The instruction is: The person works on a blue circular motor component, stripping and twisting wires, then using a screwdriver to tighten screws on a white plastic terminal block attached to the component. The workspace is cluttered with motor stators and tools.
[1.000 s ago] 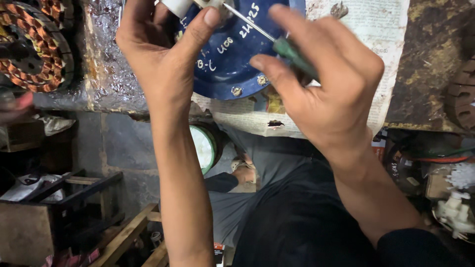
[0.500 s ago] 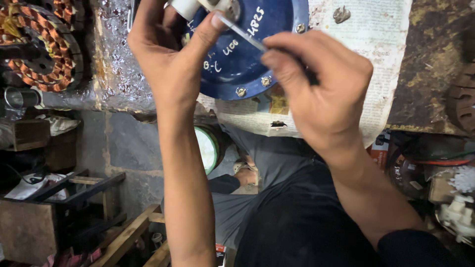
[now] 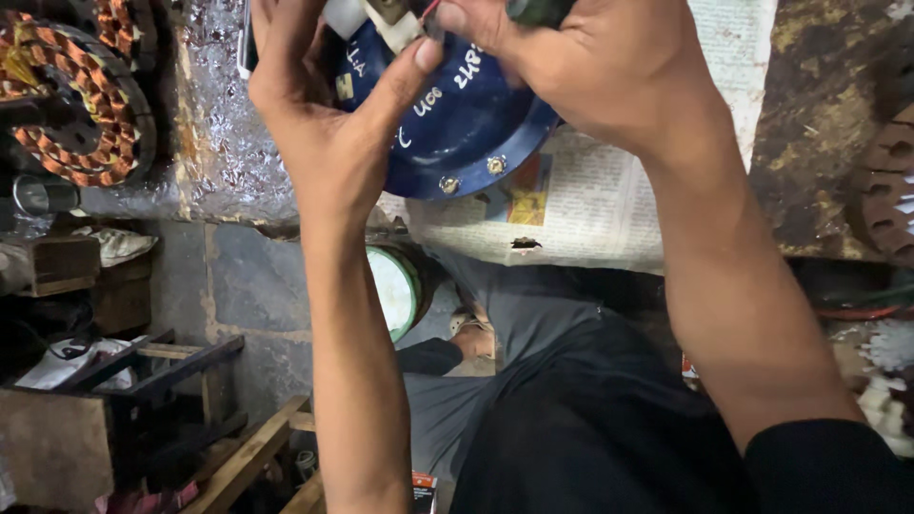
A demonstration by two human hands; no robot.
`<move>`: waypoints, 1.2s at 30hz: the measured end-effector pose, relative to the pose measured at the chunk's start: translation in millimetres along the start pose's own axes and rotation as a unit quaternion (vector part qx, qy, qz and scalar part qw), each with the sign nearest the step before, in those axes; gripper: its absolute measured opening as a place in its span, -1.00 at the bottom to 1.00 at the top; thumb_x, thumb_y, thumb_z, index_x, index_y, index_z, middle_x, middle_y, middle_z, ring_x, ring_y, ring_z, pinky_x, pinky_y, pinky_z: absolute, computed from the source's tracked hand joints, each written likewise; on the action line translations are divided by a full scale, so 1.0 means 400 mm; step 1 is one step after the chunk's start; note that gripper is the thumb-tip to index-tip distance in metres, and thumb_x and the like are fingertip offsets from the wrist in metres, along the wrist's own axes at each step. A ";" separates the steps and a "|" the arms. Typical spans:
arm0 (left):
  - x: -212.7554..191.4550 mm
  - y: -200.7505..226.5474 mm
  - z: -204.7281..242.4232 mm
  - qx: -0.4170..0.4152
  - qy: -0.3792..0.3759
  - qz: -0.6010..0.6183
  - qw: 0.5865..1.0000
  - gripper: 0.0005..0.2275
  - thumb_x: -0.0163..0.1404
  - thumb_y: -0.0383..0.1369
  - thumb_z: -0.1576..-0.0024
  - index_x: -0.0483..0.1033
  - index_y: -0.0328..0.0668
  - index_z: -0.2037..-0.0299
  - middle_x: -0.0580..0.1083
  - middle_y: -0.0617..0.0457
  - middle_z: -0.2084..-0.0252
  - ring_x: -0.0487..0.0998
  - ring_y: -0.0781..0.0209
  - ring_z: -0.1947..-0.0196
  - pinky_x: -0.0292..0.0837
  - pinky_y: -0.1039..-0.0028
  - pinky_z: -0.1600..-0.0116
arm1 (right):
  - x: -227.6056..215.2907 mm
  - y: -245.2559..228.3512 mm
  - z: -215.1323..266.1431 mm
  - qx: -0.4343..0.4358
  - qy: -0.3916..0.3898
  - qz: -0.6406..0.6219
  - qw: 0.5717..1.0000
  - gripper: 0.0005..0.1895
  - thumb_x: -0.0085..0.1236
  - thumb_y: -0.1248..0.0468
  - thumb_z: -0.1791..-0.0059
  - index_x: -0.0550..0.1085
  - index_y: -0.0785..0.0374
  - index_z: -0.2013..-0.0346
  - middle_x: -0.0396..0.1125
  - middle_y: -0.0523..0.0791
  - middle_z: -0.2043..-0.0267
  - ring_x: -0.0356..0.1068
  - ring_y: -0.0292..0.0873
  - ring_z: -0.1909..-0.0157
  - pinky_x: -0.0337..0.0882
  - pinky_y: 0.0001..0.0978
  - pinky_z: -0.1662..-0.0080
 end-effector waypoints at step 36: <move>-0.087 -0.124 0.045 -0.149 -0.008 0.015 0.989 -0.54 0.32 -0.44 -0.25 0.47 -0.41 -0.31 0.51 -0.10 -0.13 0.55 0.17 -0.02 0.44 0.48 -0.19 | 0.039 0.056 0.024 -0.224 0.144 0.039 0.963 -0.93 0.15 0.48 -0.10 0.49 0.26 0.20 0.39 -0.15 0.26 0.41 -0.26 0.25 0.36 -0.42 0.24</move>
Point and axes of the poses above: each hand's wrist, its own z-axis away from the middle knuckle, its own x-axis out of the palm, y = z × x, the point moved 6 cm from there along -z, towards the middle knuckle
